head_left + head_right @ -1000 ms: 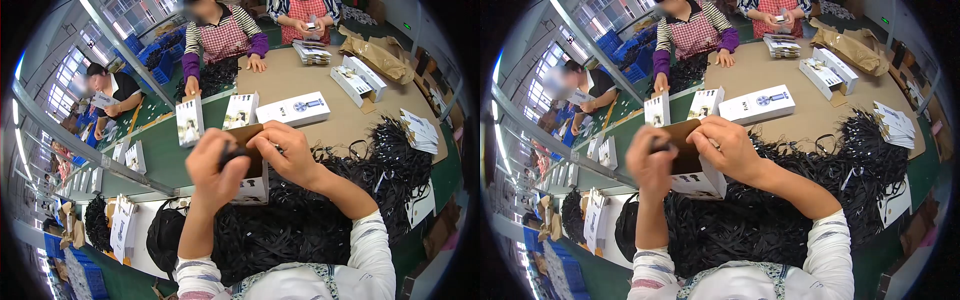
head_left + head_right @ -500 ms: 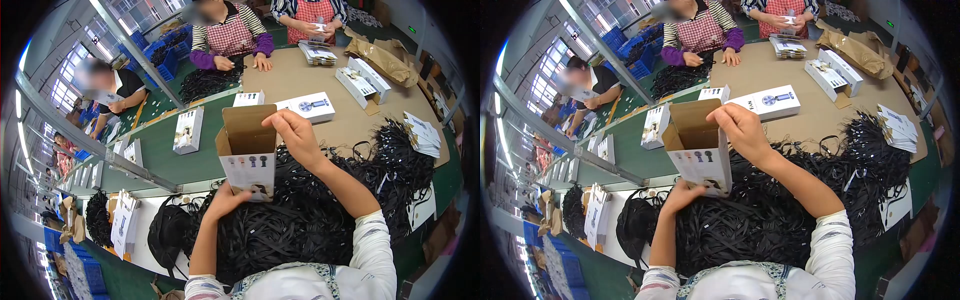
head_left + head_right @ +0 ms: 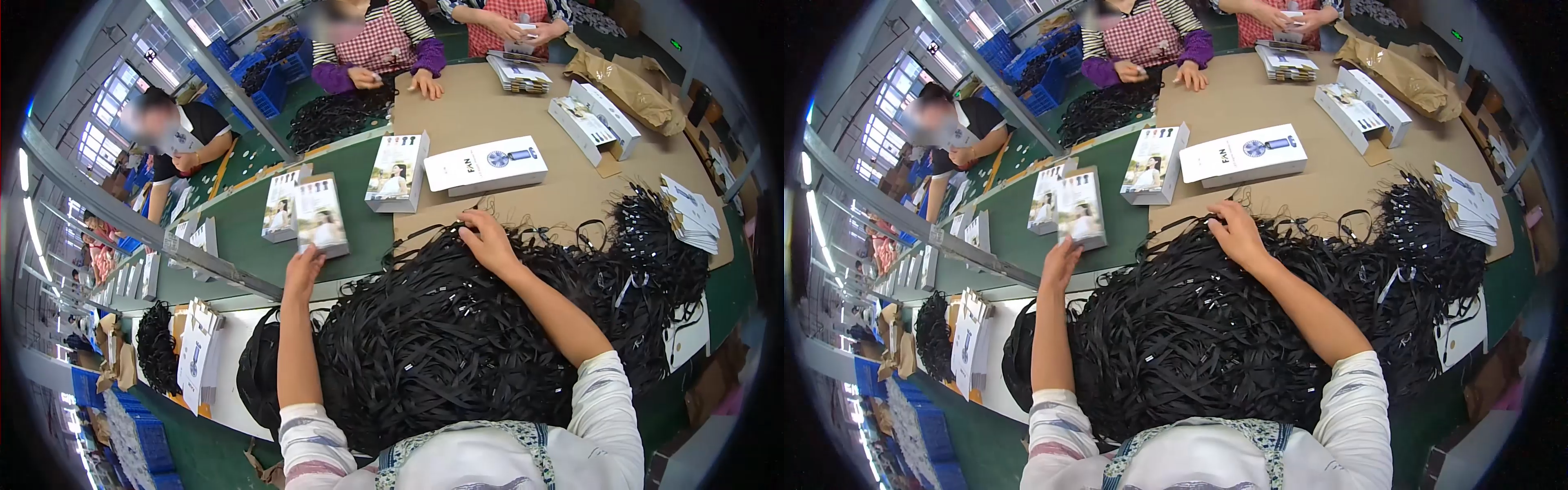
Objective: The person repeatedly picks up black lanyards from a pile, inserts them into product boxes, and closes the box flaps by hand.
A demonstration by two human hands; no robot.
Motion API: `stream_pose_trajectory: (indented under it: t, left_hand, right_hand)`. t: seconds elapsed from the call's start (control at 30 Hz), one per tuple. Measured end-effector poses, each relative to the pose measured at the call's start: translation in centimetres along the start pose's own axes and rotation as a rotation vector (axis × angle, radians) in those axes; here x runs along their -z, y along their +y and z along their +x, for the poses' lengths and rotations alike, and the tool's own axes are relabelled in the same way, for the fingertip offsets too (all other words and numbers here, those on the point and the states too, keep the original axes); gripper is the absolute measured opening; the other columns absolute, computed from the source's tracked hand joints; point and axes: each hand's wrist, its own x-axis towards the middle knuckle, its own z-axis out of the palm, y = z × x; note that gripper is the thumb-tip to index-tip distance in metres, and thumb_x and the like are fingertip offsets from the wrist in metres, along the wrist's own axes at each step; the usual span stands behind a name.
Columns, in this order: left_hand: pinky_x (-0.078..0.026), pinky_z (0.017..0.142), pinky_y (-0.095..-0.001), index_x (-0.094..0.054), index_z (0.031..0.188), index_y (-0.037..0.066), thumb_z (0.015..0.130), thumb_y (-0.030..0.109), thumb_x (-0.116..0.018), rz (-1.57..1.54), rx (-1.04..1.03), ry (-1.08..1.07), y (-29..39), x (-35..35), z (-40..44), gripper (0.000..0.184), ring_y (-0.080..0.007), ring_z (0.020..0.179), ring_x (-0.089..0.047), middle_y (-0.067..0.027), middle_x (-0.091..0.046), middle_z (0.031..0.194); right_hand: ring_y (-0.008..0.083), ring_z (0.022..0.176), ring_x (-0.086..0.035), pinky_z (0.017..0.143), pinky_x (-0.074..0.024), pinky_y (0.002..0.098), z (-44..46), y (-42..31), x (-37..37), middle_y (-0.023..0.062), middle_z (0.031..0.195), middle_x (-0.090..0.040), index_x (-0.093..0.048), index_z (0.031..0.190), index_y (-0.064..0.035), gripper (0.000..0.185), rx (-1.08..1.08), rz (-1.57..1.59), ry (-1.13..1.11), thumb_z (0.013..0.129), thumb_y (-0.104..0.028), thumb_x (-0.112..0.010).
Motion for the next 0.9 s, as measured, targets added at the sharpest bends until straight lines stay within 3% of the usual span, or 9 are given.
stream_pose_trajectory:
  t: [0.07,0.13,0.17,0.2,0.27,0.33,0.5,0.73,0.9]
  left_hand:
    - [-0.050,0.077,-0.0281,-0.037,0.124,-0.009,0.085,0.022,-0.063,0.013,-0.033,0.198,-0.7,-0.6,1.1,0.056,-0.0190,0.083,-0.058,-0.0143,-0.055,0.106]
    - [-0.040,0.096,-0.0354,-0.012,0.136,-0.009,0.085,0.025,-0.063,0.561,-0.445,0.426,-1.6,-0.8,1.9,0.080,-0.0290,0.110,-0.048,-0.0197,-0.035,0.131]
    - [-0.039,0.095,-0.0339,-0.034,0.131,-0.004,0.085,0.022,-0.062,0.704,-0.632,0.465,-1.8,-1.8,1.3,0.060,-0.0262,0.110,-0.048,-0.0173,-0.044,0.126]
    - [-0.039,0.095,-0.0339,-0.034,0.131,-0.004,0.085,0.022,-0.062,0.709,-0.627,0.464,-1.8,-2.5,0.6,0.060,-0.0262,0.110,-0.048,-0.0173,-0.044,0.126]
    - [-0.040,0.091,-0.0317,-0.057,0.112,0.002,0.083,0.018,-0.063,0.842,-0.746,-0.250,1.1,-5.8,-3.8,0.034,-0.0203,0.112,-0.046,-0.0118,-0.052,0.119]
    - [-0.039,0.090,-0.0324,-0.066,0.091,0.005,0.080,0.015,-0.064,0.752,-0.516,-0.452,2.1,-9.8,-8.5,0.015,-0.0196,0.110,-0.047,-0.0078,-0.058,0.109]
    - [-0.040,0.087,-0.0361,-0.065,0.086,0.006,0.072,0.018,-0.070,1.140,-0.870,-0.559,0.6,-14.8,-12.5,0.018,-0.0267,0.097,-0.050,-0.0089,-0.056,0.093]
    - [-0.044,0.068,-0.0335,-0.061,0.074,0.002,0.069,0.017,-0.072,1.156,-0.578,-0.471,0.3,-15.0,-11.5,0.019,-0.0260,0.071,-0.055,-0.0110,-0.056,0.075]
    - [-0.043,0.069,-0.0264,-0.057,0.076,0.002,0.075,0.011,-0.066,0.892,-0.392,-0.461,2.2,-14.2,-11.5,0.013,-0.0122,0.069,-0.052,-0.0040,-0.056,0.071]
  right_hand:
    - [0.0283,0.101,-0.055,0.079,-0.0496,0.0316,0.3,0.0,0.3,0.0172,0.117,-0.050,-0.059,0.108,-0.0001,0.027,-0.043,0.060,-0.027,0.082,-0.011,-0.057]
    - [0.0268,0.095,-0.058,0.078,-0.0495,0.0314,0.0,0.4,0.0,0.0164,0.117,-0.050,-0.059,0.106,-0.0006,0.026,-0.043,-0.012,-0.059,0.083,-0.011,-0.057]
    - [0.0257,0.092,-0.059,0.078,-0.0493,0.0314,-0.1,0.1,0.1,0.0159,0.116,-0.050,-0.060,0.105,-0.0011,0.025,-0.038,-0.032,-0.075,0.083,-0.012,-0.057]
    - [0.0247,0.088,-0.060,0.078,-0.0491,0.0314,0.0,0.0,0.1,0.0155,0.116,-0.050,-0.060,0.104,-0.0015,0.023,-0.031,-0.053,-0.091,0.083,-0.013,-0.057]
    - [0.0239,0.085,-0.060,0.078,-0.0489,0.0313,0.0,0.4,-0.1,0.0151,0.116,-0.050,-0.060,0.103,-0.0019,0.022,-0.012,-0.067,-0.090,0.083,-0.013,-0.057]
    - [0.0231,0.083,-0.060,0.078,-0.0487,0.0312,0.0,0.5,-0.2,0.0148,0.115,-0.050,-0.061,0.102,-0.0024,0.022,0.008,-0.085,-0.087,0.083,-0.013,-0.057]
    - [0.0276,0.090,-0.057,0.082,-0.0454,0.0347,-0.1,-0.2,0.2,0.0149,0.111,-0.053,-0.063,0.098,-0.0022,0.021,-0.028,-0.029,-0.086,0.081,-0.014,-0.058]
    - [0.0293,0.093,-0.056,0.083,-0.0447,0.0357,-0.1,0.7,-0.1,0.0151,0.108,-0.054,-0.063,0.097,-0.0026,0.021,0.049,-0.047,-0.046,0.080,-0.014,-0.058]
    - [0.0279,0.089,-0.058,0.081,-0.0464,0.0341,0.0,-0.3,0.4,0.0152,0.108,-0.054,-0.064,0.096,-0.0021,0.021,-0.022,-0.016,-0.078,0.081,-0.014,-0.057]
